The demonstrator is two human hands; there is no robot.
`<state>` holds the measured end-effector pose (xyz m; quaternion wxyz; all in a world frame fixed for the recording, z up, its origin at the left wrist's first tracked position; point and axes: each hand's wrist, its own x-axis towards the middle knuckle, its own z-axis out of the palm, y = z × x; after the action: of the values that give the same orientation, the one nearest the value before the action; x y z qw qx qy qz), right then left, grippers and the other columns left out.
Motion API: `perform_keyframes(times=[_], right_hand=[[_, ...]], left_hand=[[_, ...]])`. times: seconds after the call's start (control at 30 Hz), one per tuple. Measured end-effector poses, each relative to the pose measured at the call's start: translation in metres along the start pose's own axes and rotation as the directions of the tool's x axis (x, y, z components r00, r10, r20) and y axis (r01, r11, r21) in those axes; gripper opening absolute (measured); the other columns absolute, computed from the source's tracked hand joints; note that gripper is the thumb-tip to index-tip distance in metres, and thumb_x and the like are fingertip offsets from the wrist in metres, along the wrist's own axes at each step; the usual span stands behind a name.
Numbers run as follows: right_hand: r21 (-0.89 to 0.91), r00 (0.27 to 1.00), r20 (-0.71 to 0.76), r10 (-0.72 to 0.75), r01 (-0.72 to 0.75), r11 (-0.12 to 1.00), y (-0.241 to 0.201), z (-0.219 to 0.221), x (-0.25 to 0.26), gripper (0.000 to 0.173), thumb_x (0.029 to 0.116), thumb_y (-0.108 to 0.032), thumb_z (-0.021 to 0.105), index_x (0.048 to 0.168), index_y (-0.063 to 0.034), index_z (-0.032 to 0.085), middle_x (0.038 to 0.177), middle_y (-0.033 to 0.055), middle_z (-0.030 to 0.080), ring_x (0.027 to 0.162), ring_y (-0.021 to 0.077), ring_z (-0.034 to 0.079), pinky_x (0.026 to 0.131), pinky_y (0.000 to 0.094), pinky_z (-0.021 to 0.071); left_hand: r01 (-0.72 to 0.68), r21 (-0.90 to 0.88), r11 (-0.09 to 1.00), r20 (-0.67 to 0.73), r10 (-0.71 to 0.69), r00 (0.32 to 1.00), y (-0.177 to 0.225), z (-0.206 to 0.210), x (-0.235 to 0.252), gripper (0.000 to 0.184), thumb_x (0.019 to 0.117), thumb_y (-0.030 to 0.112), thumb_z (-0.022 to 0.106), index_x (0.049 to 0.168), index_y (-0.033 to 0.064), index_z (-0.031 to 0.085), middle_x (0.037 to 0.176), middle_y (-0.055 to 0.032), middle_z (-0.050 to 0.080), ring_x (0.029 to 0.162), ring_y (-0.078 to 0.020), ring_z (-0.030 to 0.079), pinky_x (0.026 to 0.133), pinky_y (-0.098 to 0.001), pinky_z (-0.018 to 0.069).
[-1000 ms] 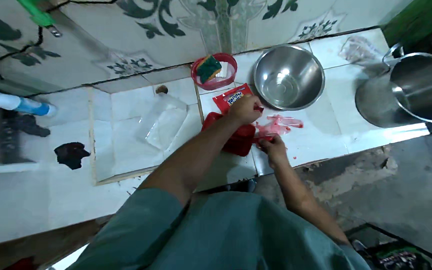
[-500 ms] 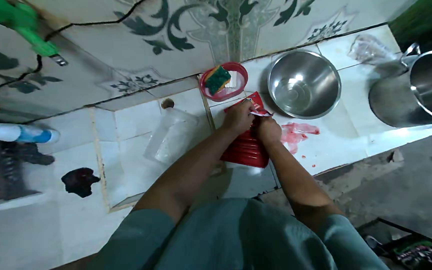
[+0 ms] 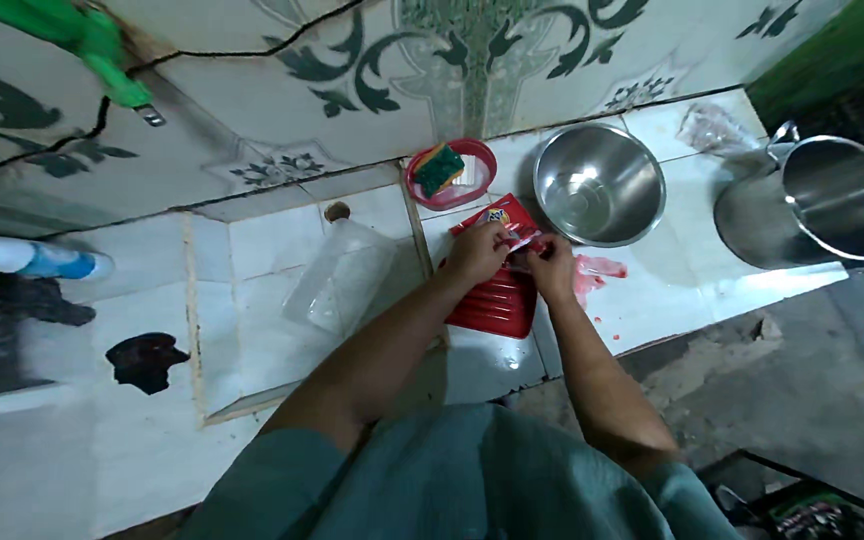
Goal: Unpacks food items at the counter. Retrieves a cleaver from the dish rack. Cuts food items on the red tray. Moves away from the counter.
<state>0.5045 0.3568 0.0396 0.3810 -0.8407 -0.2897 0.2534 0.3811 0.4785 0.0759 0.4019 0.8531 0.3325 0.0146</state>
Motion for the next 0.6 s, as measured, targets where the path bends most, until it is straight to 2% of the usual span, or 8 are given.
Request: perform_keyframes(times=[0.07,0.13,0.23,0.3,0.43,0.53,0.6], right_hand=[[0.114,0.992,-0.076,-0.105,0.113,0.987,0.003,-0.021,-0.021,0.033,0.0905,-0.013,0.071,0.12,-0.0005,0.068,0.117,0.0198,0.064,0.099,0.0275,0.065,0.085,0.0445,0.0557],[0.136,0.966,-0.118,-0.23,0.245,0.96,0.001,-0.042,-0.043,0.028,0.0919,-0.013,0.073,0.118,-0.001,0.07,0.116,0.0176,0.063,0.096,0.0231,0.064,0.082,0.039,0.0561],[0.102,0.882,-0.148,-0.447,0.463,0.88,0.003,-0.069,-0.062,0.026,0.091,-0.008,0.072,0.116,0.0002,0.07,0.121,0.0171,0.069,0.107,0.0241,0.069,0.094,0.0419,0.0571],[0.054,0.832,-0.177,-0.525,0.541,0.839,0.003,-0.084,-0.07,0.026,0.0904,-0.007,0.072,0.115,0.0008,0.071,0.115,0.0167,0.072,0.107,0.0253,0.07,0.096,0.0448,0.057],[-0.03,0.789,-0.206,-0.579,0.586,0.81,0.005,-0.112,-0.081,0.025,0.0886,-0.008,0.073,0.113,-0.0025,0.074,0.109,0.0143,0.069,0.099,0.021,0.068,0.085,0.0375,0.0588],[-0.104,0.765,-0.188,-0.616,0.608,0.787,0.01,-0.134,-0.086,0.025,0.0887,-0.01,0.075,0.113,-0.0042,0.076,0.105,0.0149,0.066,0.091,0.0207,0.067,0.078,0.0353,0.0596],[-0.135,0.736,-0.165,-0.656,0.642,0.755,0.014,-0.147,-0.089,0.024,0.0883,-0.008,0.074,0.111,-0.0041,0.077,0.104,0.0143,0.065,0.091,0.0201,0.067,0.078,0.0341,0.0599]], left_hand=[[-0.044,-0.103,0.994,-0.047,0.04,0.998,0.012,0.0,-0.014,0.024,0.0992,0.015,0.067,0.118,0.0,0.07,0.117,-0.0188,0.07,0.106,-0.0299,0.069,0.098,-0.0493,0.0539],[-0.082,-0.255,0.964,-0.071,0.066,0.995,0.033,0.0,-0.031,0.022,0.0992,0.015,0.068,0.115,-0.0003,0.071,0.11,-0.0154,0.073,0.098,-0.0218,0.072,0.093,-0.0418,0.0584],[-0.116,-0.426,0.897,-0.067,0.096,0.993,0.067,0.005,-0.052,0.02,0.0982,0.014,0.07,0.113,0.0003,0.071,0.104,-0.0105,0.074,0.089,-0.0119,0.072,0.087,-0.0321,0.0595],[-0.161,-0.464,0.871,-0.093,0.133,0.987,0.087,0.011,-0.062,0.019,0.0963,0.012,0.072,0.11,-0.0007,0.071,0.1,-0.0093,0.074,0.086,-0.009,0.071,0.084,-0.0284,0.0599],[-0.305,-0.376,0.875,-0.188,0.251,0.95,0.113,0.024,-0.07,0.019,0.0939,0.012,0.073,0.107,-0.0014,0.072,0.098,-0.0111,0.074,0.085,-0.0104,0.073,0.082,-0.0281,0.0612],[-0.293,-0.292,0.911,-0.163,0.255,0.953,0.131,0.026,-0.075,0.017,0.0943,0.013,0.073,0.106,0.0012,0.073,0.101,-0.0102,0.074,0.087,-0.0117,0.073,0.084,-0.0307,0.061],[-0.304,-0.195,0.932,-0.163,0.275,0.948,0.143,0.026,-0.08,0.014,0.096,0.015,0.072,0.104,0.0047,0.075,0.102,-0.0076,0.074,0.087,-0.0108,0.072,0.084,-0.0303,0.0601]])
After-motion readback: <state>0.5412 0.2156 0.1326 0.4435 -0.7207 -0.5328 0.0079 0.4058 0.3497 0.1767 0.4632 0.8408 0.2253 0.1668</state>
